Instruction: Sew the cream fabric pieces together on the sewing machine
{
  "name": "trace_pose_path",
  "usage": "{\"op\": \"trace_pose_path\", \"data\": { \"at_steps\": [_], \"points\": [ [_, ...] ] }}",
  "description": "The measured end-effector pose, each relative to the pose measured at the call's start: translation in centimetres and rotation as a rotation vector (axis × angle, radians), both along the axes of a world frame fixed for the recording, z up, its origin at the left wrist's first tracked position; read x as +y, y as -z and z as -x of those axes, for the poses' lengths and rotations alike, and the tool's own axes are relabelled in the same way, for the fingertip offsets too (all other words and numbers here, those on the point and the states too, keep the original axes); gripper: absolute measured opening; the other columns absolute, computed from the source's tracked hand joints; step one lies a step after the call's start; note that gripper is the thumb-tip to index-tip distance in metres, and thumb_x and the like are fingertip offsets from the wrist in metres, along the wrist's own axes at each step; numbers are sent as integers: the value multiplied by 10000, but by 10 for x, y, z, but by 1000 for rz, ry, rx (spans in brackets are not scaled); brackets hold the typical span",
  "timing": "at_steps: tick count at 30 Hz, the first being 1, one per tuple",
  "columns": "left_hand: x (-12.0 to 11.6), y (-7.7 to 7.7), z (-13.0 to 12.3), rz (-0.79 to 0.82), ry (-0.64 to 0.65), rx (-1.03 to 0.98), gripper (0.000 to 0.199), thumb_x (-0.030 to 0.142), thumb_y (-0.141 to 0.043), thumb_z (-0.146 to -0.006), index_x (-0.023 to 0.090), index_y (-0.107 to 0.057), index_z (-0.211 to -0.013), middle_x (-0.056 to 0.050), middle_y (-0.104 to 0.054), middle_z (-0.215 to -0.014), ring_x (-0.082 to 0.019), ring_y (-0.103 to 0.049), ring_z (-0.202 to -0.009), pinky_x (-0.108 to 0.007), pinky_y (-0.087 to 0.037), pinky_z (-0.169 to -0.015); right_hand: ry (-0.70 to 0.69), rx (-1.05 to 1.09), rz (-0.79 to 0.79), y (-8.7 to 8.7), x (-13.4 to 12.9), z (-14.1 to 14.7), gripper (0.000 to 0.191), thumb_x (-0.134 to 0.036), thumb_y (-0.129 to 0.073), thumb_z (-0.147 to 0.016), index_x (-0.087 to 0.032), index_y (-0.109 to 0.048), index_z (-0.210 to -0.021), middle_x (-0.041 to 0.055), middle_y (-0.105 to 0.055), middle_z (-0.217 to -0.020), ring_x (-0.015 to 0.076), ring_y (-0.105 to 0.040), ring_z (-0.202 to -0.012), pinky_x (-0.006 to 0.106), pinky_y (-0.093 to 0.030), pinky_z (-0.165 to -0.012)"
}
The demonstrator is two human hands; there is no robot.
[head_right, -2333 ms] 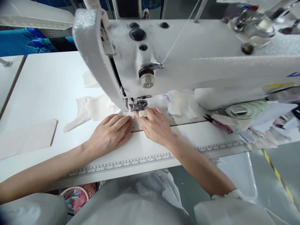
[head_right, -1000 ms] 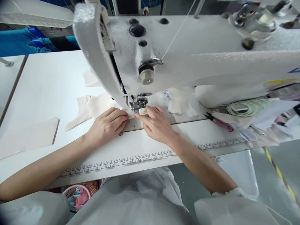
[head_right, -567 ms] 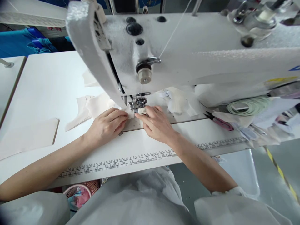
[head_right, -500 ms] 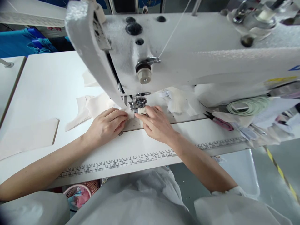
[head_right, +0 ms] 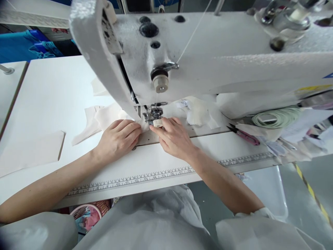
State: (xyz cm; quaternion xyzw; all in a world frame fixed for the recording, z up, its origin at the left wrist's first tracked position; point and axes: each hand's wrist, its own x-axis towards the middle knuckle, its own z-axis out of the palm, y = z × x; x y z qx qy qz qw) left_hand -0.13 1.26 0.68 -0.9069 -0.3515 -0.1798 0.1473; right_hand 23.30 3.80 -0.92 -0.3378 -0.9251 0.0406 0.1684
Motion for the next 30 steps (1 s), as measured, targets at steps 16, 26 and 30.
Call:
{"op": "trace_pose_path", "data": {
  "at_steps": [16, 26, 30],
  "points": [
    [4, 0, 0, -19, -12, -5, 174, 124, -474, -956, 146, -642, -912, -75, -701, -912, -216, -629, -863, -349, -480, -697, -5, -85, -90, -7, -4, 6, 440, -106, -352, -951, -213, -633, -1272, 88, -597, -1029, 197, -542, -869, 371, -372, -886],
    [9, 6, 1, 17, 8, -30, 189, 133, -478, -968, 174, -662, -970, -66, -698, -964, -207, -612, -857, -348, -468, -699, 10, -119, -106, -11, -9, 10, 398, -74, -420, -922, -223, -688, -1175, 69, -583, -888, 196, -515, -801, 373, -377, -820],
    [9, 7, 1, 28, 11, -69, 162, 142, -500, -964, 175, -658, -957, -59, -703, -959, -200, -620, -855, -338, -467, -679, 4, -118, -125, -11, -9, 10, 412, -62, -421, -923, -227, -684, -1193, 60, -580, -887, 186, -507, -792, 362, -372, -816]
  ]
}}
